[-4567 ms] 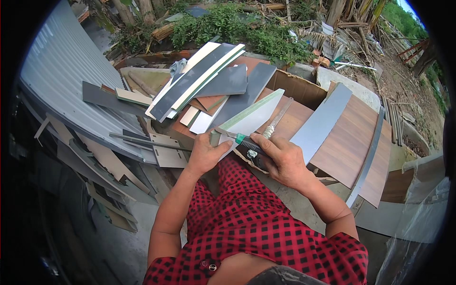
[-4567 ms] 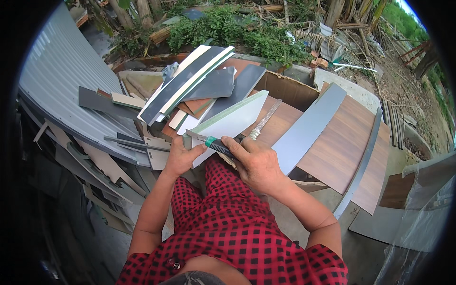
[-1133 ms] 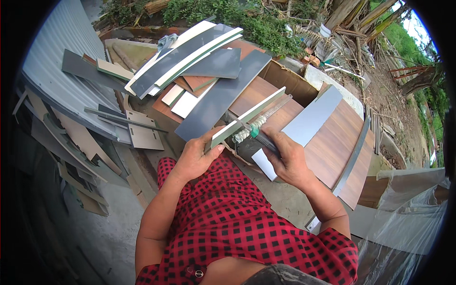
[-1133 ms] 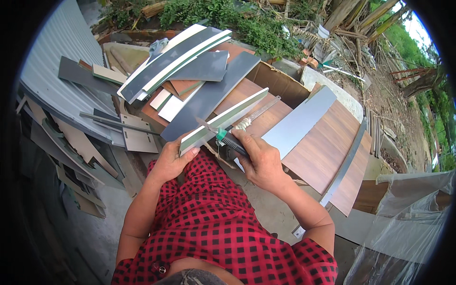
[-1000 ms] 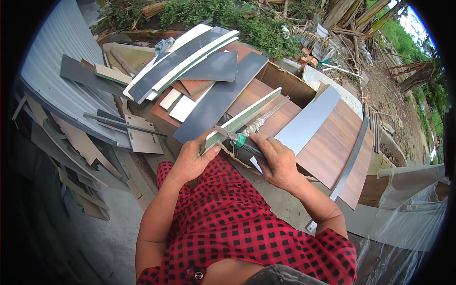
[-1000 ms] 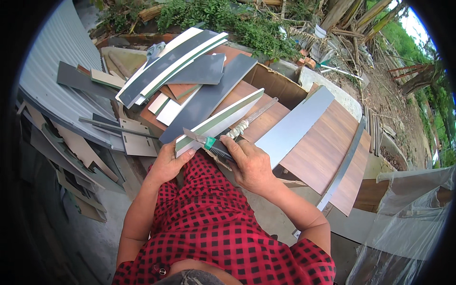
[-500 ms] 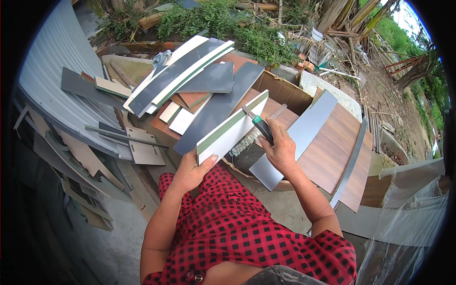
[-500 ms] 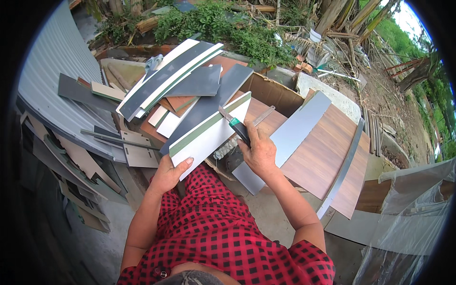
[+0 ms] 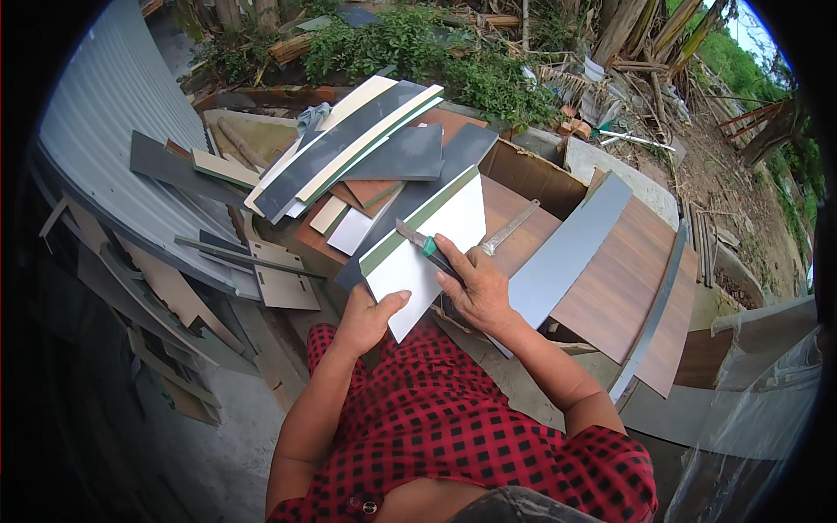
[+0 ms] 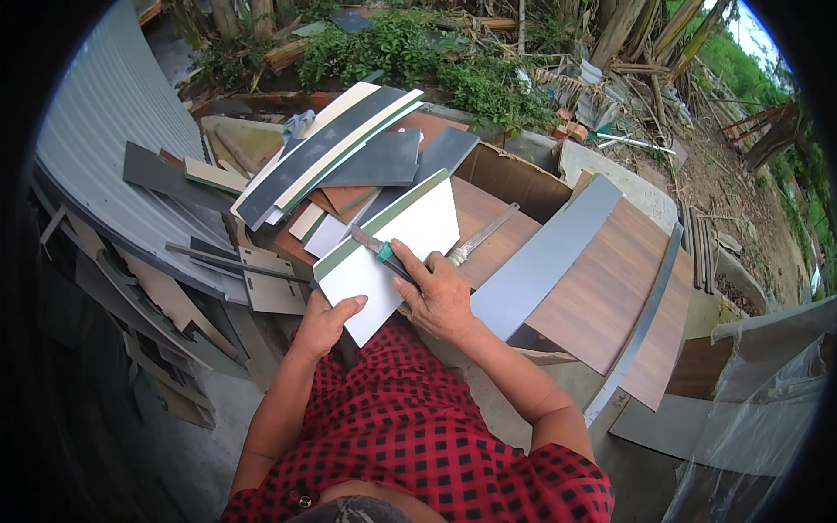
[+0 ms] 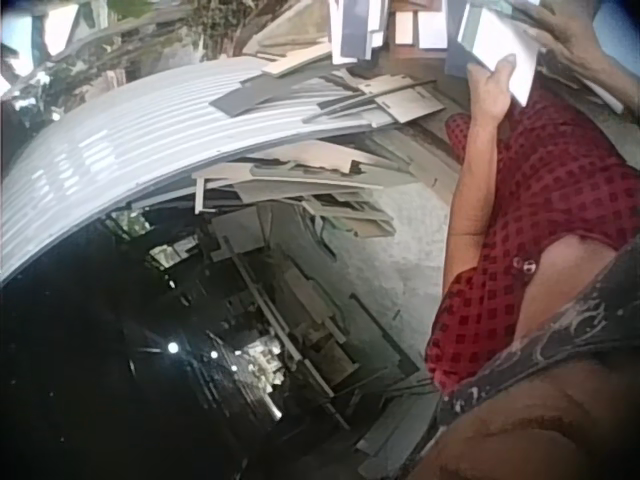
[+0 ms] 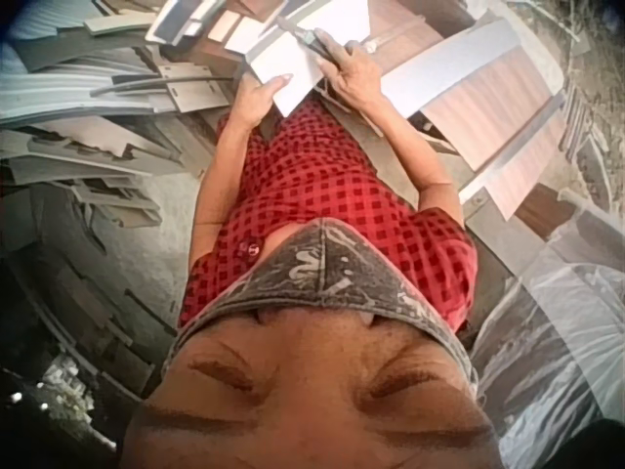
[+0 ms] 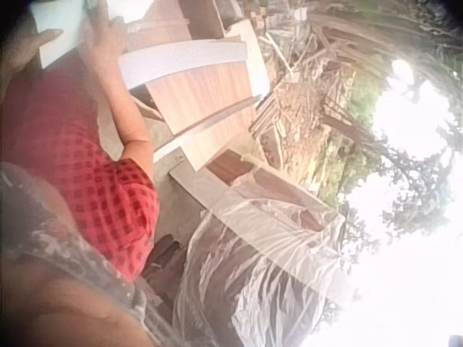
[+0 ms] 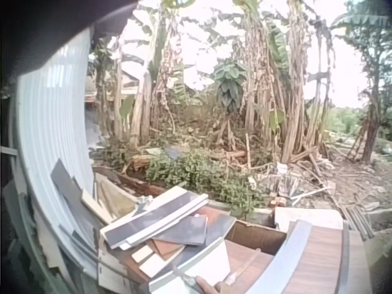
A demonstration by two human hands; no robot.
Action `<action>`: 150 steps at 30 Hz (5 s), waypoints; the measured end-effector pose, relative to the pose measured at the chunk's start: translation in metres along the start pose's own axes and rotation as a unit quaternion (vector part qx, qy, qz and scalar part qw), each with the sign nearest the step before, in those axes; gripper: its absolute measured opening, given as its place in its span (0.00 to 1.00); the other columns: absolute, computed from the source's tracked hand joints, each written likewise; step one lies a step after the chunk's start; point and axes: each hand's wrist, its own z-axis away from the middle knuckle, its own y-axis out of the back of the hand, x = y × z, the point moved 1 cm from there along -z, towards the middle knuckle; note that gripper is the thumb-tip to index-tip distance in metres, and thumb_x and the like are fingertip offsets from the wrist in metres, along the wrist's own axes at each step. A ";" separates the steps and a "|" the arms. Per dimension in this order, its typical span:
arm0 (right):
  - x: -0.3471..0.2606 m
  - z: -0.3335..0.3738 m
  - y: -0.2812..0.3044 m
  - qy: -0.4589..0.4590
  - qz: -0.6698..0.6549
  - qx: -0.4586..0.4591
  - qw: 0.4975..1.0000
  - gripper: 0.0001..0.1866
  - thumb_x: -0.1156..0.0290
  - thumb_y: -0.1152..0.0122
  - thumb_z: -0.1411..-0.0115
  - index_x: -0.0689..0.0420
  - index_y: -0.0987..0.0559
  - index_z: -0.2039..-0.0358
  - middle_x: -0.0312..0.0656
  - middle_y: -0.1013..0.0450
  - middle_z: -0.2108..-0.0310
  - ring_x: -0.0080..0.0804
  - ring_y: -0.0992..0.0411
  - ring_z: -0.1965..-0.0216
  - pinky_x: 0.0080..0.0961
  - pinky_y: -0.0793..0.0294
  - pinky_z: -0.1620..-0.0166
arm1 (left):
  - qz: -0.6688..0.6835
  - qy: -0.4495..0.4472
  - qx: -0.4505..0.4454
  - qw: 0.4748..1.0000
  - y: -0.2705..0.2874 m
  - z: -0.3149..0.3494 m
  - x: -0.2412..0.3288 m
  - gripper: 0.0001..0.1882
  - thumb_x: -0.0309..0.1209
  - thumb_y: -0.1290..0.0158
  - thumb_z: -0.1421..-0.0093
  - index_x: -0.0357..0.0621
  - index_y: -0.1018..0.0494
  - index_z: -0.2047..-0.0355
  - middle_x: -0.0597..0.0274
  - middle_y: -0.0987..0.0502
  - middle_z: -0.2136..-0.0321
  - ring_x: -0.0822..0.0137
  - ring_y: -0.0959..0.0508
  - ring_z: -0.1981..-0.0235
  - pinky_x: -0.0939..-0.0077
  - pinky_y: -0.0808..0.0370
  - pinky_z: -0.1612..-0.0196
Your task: Trimming excess laminate from the edges of wood panels using a utility knife.
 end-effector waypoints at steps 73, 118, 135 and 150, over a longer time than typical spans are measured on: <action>0.171 0.211 0.168 -0.504 -0.444 0.182 0.718 0.10 0.71 0.36 0.53 0.63 0.23 0.73 0.38 0.27 0.76 0.24 0.30 0.75 0.18 0.30 0.69 | 0.097 0.319 -0.350 0.876 -0.122 -0.005 -0.061 0.27 0.41 0.51 0.40 0.43 0.40 0.44 0.50 0.31 0.52 0.60 0.28 0.53 0.64 0.28 0.54; 0.172 0.202 0.162 -0.516 -0.456 0.221 0.691 0.14 0.71 0.36 0.53 0.65 0.24 0.66 0.42 0.26 0.70 0.29 0.28 0.71 0.23 0.26 0.64 | 0.432 0.255 0.179 0.846 0.027 -0.024 -0.139 0.16 0.26 0.43 0.49 0.44 0.31 0.58 0.61 0.25 0.62 0.61 0.24 0.63 0.63 0.26 0.64; 0.139 0.174 0.221 -0.447 -0.402 0.277 0.750 0.13 0.67 0.36 0.51 0.64 0.22 0.69 0.38 0.28 0.74 0.24 0.30 0.74 0.17 0.29 0.68 | 0.464 0.172 0.108 0.862 0.006 0.015 -0.099 0.18 0.23 0.46 0.51 0.41 0.32 0.57 0.60 0.26 0.61 0.61 0.24 0.59 0.64 0.25 0.58; 0.141 0.020 0.110 -0.421 -0.423 0.158 0.786 0.16 0.66 0.34 0.51 0.64 0.24 0.67 0.41 0.26 0.72 0.24 0.30 0.75 0.17 0.32 0.70 | 0.485 0.119 0.093 0.861 0.016 0.075 -0.048 0.23 0.22 0.48 0.50 0.36 0.35 0.52 0.58 0.29 0.56 0.62 0.27 0.55 0.66 0.29 0.51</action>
